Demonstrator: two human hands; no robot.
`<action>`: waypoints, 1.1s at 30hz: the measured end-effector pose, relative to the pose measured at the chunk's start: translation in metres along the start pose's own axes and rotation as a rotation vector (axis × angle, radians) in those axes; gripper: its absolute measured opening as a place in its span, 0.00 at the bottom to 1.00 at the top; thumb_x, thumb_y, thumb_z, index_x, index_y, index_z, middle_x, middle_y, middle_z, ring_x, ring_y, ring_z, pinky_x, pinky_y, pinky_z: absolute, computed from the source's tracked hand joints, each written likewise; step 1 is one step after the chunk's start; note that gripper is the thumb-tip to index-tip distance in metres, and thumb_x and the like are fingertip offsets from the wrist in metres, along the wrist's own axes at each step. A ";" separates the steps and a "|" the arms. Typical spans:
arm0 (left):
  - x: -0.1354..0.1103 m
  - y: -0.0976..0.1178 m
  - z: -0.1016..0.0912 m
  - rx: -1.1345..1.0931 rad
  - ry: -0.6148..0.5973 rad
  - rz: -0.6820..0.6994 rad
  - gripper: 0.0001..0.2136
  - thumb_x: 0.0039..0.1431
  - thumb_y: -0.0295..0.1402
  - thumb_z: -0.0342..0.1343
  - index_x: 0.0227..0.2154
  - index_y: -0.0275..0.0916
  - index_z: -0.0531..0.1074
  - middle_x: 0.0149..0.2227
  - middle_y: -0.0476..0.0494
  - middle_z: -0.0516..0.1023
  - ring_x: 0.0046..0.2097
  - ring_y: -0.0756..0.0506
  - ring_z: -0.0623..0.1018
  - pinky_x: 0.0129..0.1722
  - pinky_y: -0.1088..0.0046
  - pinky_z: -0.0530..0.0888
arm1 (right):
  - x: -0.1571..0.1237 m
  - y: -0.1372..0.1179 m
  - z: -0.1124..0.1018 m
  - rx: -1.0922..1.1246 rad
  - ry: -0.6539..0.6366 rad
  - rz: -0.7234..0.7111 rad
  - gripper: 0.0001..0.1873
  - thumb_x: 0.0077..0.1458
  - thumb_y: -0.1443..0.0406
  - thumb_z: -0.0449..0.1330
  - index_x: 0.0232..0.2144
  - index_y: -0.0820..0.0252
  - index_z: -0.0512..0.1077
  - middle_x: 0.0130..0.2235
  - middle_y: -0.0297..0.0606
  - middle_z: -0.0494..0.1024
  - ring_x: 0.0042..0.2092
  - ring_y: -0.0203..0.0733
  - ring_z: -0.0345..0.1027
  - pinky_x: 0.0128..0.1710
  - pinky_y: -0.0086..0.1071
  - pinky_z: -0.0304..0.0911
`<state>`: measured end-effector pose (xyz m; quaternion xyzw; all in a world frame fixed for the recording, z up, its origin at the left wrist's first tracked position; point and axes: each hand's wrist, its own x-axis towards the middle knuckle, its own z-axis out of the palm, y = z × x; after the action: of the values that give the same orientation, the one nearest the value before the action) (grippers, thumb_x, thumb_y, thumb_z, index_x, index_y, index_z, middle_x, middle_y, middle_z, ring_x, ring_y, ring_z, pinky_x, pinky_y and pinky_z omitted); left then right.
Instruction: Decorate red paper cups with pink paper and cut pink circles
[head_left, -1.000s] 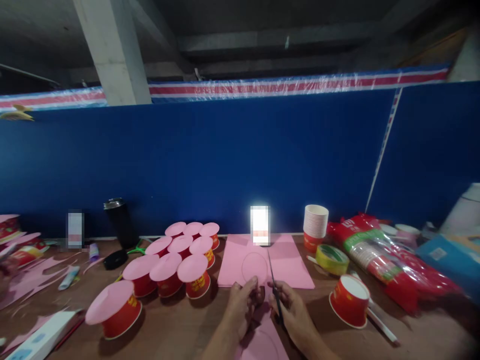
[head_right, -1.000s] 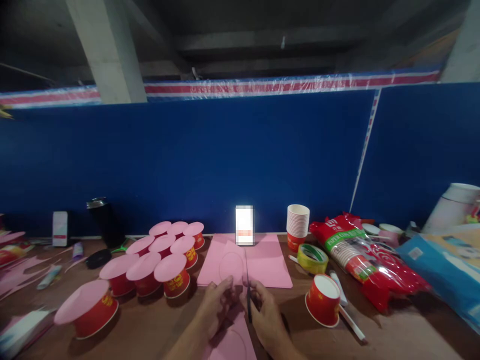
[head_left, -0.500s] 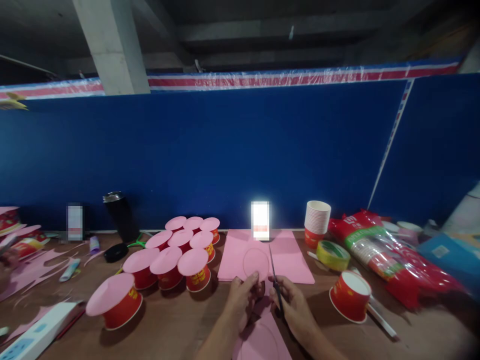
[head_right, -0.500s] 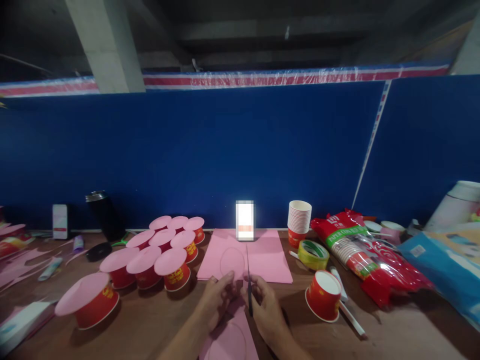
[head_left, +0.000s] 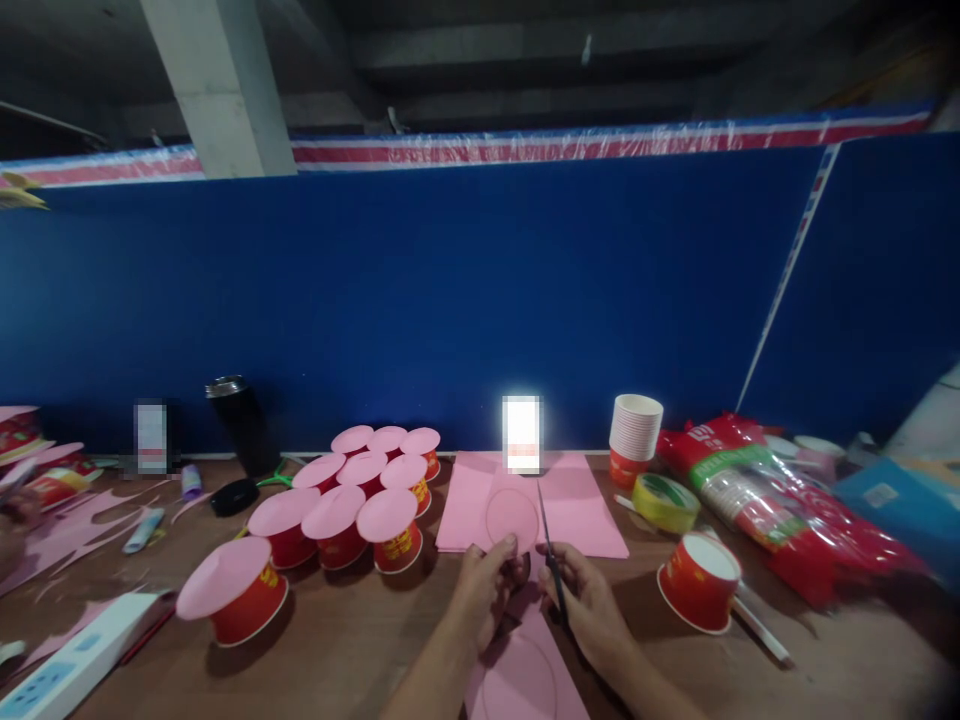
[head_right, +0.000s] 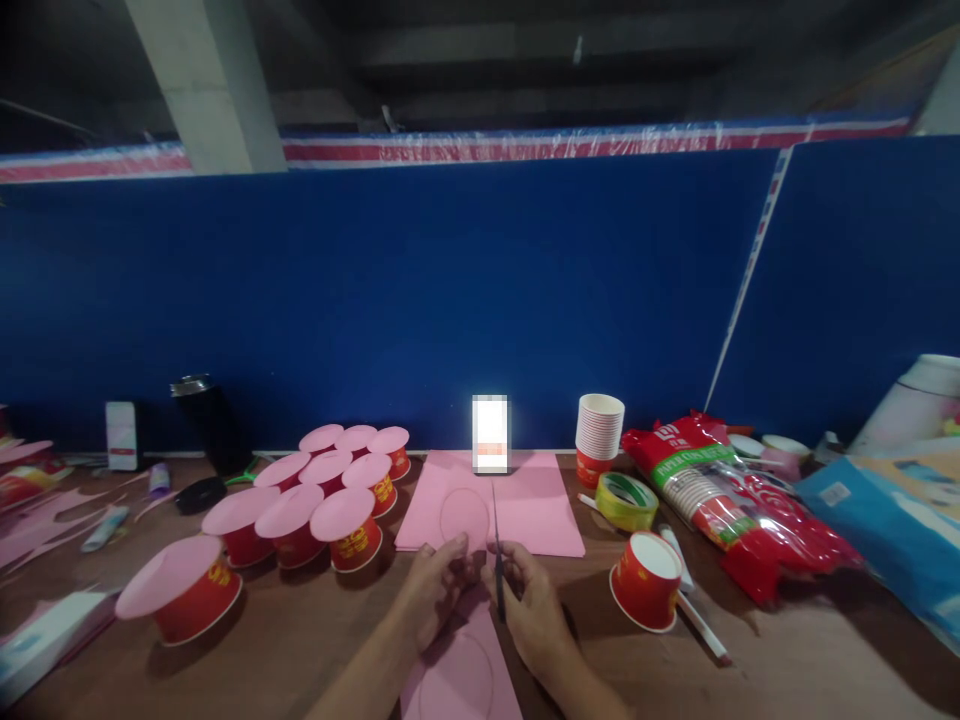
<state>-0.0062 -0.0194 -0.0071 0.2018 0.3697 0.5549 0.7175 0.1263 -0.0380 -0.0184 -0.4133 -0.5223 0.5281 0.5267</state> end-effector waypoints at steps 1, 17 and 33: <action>0.000 0.000 0.000 0.003 -0.005 0.004 0.18 0.42 0.38 0.67 0.23 0.37 0.62 0.20 0.50 0.70 0.24 0.49 0.73 0.25 0.71 0.74 | 0.000 0.000 0.000 -0.002 0.001 0.003 0.23 0.49 0.53 0.64 0.44 0.59 0.70 0.27 0.33 0.71 0.26 0.33 0.62 0.25 0.26 0.61; 0.000 0.001 0.000 0.017 -0.063 0.013 0.17 0.44 0.39 0.66 0.22 0.37 0.62 0.20 0.51 0.68 0.23 0.52 0.70 0.25 0.74 0.72 | -0.003 -0.011 0.004 -0.001 0.014 0.013 0.25 0.46 0.52 0.66 0.43 0.60 0.72 0.23 0.30 0.69 0.23 0.33 0.60 0.22 0.25 0.59; -0.003 0.003 0.001 0.013 -0.053 0.013 0.17 0.43 0.38 0.67 0.22 0.36 0.62 0.19 0.51 0.68 0.22 0.51 0.71 0.24 0.73 0.72 | -0.003 -0.012 0.003 -0.022 0.005 0.015 0.25 0.47 0.51 0.65 0.43 0.61 0.71 0.24 0.30 0.68 0.25 0.33 0.60 0.24 0.25 0.58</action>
<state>-0.0075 -0.0215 -0.0038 0.2236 0.3530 0.5514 0.7221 0.1254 -0.0421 -0.0067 -0.4245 -0.5235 0.5252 0.5194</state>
